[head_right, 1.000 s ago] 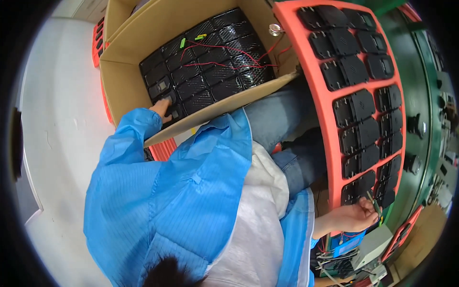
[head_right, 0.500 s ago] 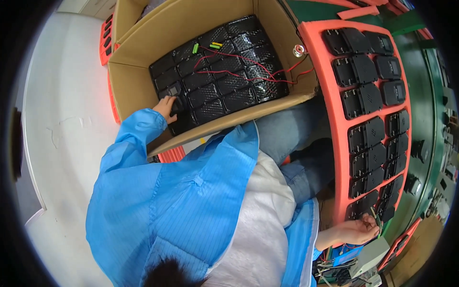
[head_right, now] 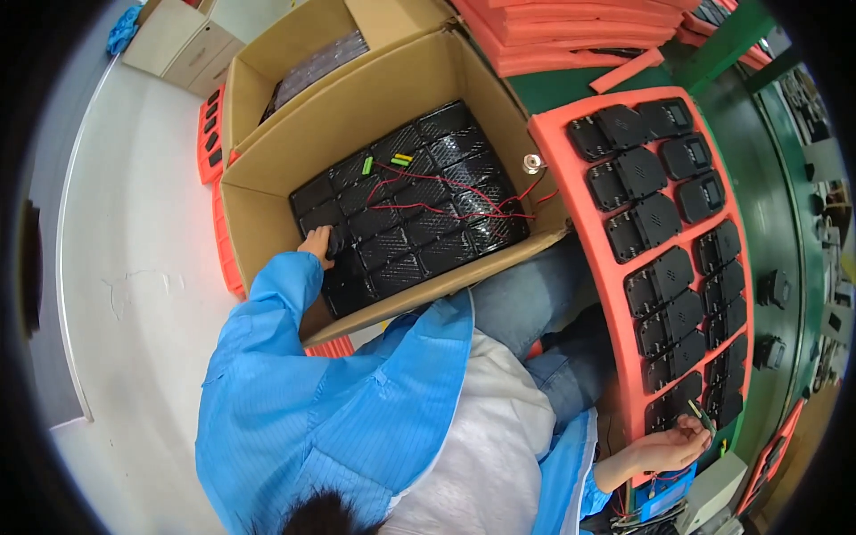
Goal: Placing electronic devices into plastic sorting trays and then packing them into cardboard boxes on an assembly line.
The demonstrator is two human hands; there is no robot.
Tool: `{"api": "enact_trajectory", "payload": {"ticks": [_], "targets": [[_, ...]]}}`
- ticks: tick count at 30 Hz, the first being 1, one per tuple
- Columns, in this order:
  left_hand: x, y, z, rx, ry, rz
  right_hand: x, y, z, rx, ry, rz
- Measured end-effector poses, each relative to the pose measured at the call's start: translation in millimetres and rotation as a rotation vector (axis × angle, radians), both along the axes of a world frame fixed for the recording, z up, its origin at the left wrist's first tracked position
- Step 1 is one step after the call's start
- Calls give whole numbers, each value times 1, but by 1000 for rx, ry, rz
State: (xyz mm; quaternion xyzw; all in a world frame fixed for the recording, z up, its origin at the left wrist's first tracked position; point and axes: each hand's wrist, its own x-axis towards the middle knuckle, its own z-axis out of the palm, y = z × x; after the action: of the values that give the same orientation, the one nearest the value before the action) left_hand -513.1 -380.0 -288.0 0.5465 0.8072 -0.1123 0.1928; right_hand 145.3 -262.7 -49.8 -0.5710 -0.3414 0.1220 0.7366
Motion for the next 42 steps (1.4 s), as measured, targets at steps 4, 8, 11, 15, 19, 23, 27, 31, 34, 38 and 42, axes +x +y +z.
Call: {"api": "enact_trajectory", "payload": {"ticks": [4,8,11,15,19,23,27,31,34,38,42], "targets": [[-2,13,-2,24,96,-15,3,1,-8,15,15,40],[-3,23,22,39,-8,-21,6,-3,-5,49,44,-46],[-3,48,76,277,-163,23,6,-6,-11,54,30,-35],[71,134,220,437,-316,73,-3,1,-9,111,87,-1],[217,249,315,594,-785,-505,-15,-4,-2,145,145,42],[421,363,371,507,-792,-1082,-11,-14,3,158,200,15],[602,472,350,440,-709,-1099,-15,-21,5,181,193,167],[743,480,336,448,-454,-1148,-7,-20,-2,165,150,248],[790,483,334,445,-226,-1138,-1,-22,-6,180,94,270],[784,515,323,247,-49,-1109,10,-22,-4,196,47,305],[782,524,271,182,129,-957,10,-22,-2,213,9,330]]}}
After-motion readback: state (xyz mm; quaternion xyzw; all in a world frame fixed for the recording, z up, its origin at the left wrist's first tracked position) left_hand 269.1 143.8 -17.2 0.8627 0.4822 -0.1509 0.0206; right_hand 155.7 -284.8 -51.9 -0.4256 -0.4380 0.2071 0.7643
